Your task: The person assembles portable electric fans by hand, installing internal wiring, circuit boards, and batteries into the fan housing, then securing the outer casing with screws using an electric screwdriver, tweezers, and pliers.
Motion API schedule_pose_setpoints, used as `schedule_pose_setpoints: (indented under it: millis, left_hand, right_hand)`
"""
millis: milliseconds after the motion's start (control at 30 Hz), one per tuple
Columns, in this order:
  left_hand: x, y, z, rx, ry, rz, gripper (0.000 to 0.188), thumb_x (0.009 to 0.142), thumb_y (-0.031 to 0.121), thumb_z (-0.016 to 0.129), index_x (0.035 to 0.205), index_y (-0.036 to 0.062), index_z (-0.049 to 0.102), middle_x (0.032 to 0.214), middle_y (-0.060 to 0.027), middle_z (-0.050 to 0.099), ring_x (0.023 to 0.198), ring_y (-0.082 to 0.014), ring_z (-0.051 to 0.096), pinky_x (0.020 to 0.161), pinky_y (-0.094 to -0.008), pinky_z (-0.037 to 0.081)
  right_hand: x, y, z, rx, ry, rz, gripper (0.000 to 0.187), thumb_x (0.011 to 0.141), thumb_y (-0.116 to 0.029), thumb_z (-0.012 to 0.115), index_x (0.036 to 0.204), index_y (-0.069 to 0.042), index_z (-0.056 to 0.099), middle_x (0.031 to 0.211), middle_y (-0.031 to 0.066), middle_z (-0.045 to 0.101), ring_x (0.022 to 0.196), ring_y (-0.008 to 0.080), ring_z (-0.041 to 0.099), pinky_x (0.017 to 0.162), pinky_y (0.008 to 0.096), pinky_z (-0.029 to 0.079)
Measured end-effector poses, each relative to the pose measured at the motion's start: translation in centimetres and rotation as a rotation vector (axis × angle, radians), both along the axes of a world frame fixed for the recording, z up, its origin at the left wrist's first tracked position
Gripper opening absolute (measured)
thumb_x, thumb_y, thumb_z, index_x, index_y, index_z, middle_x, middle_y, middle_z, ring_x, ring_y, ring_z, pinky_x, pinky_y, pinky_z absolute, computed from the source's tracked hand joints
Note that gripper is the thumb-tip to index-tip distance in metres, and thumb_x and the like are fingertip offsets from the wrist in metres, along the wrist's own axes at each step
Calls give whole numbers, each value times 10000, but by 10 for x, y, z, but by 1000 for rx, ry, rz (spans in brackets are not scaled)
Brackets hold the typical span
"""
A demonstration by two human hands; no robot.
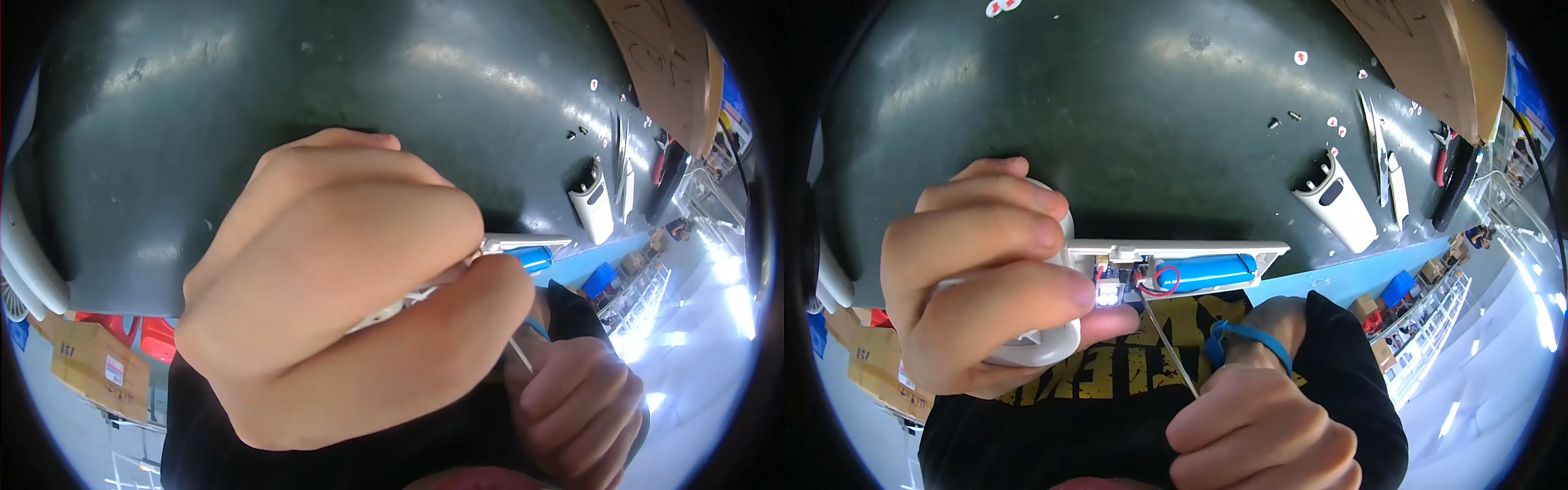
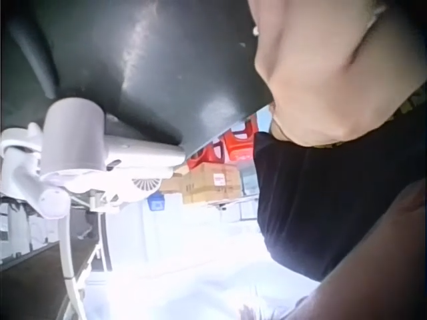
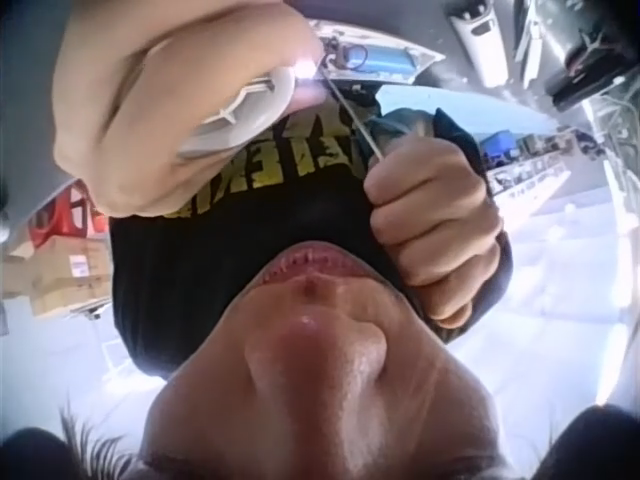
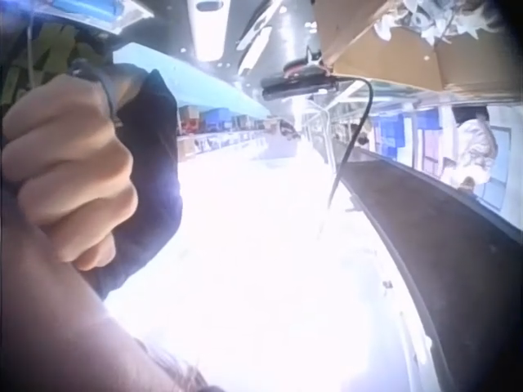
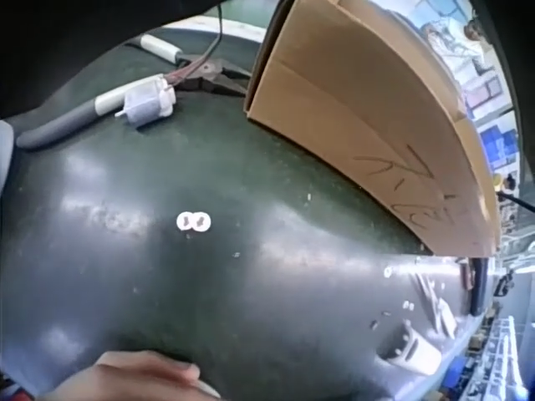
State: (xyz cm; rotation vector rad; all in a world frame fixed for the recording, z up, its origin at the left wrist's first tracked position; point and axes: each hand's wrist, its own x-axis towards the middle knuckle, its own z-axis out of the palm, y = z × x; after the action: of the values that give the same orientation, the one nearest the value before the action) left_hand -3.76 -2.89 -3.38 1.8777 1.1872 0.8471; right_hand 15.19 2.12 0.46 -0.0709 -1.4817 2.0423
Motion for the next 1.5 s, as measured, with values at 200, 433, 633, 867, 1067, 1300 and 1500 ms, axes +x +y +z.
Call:
schedule_pose_setpoints:
  millis: [200,433,633,867,1067,1300,1500]
  left_hand:
    - [17,-10,-23,165,-239,314,409,527,186,896,832,70,650,936,-90,575,812,-240,634,802,-406,527]
    - [13,-11,-14,86,-184,352,474,466,136,890,871,40,662,936,-113,607,810,-247,646,789,-376,527]
    - [16,-13,-14,119,-257,393,477,433,93,883,858,61,669,934,-99,609,811,-243,644,807,-381,522]
    - [16,-12,-15,94,-215,406,472,439,80,878,861,60,666,924,-95,613,802,-236,644,828,-392,524]
    - [17,-11,-17,141,-228,381,472,435,79,878,856,52,666,913,-103,614,789,-236,648,806,-403,531]
    - [16,-15,-19,185,-271,376,406,511,154,879,849,54,678,900,-106,611,784,-239,643,777,-408,527]
    - [9,-21,-22,94,-241,368,328,588,177,864,844,75,687,899,-84,599,802,-233,638,809,-429,520]
  right_hand:
    - [3,-4,6,103,0,-51,504,966,-211,401,486,-196,247,450,-65,317,336,70,296,352,253,155]
    - [1,-16,5,142,11,-400,466,947,-197,348,492,-208,251,432,-74,272,358,60,251,452,246,208]
    - [-3,-23,7,185,-65,-625,445,941,-203,306,500,-209,245,421,-71,256,372,53,221,512,245,237]
    - [-6,-20,5,91,-34,-557,462,899,-166,351,461,-213,213,402,-80,224,354,46,201,471,236,211]
    - [5,-9,13,120,-107,-427,440,873,-132,383,462,-216,248,421,-84,281,370,39,264,468,228,230]
    - [-2,17,-2,54,-176,-256,391,883,-191,386,498,-210,326,498,-74,375,456,50,365,505,229,282]
    - [2,10,-4,-65,-171,-186,373,898,-265,382,531,-204,350,543,-70,397,516,61,391,532,239,300]
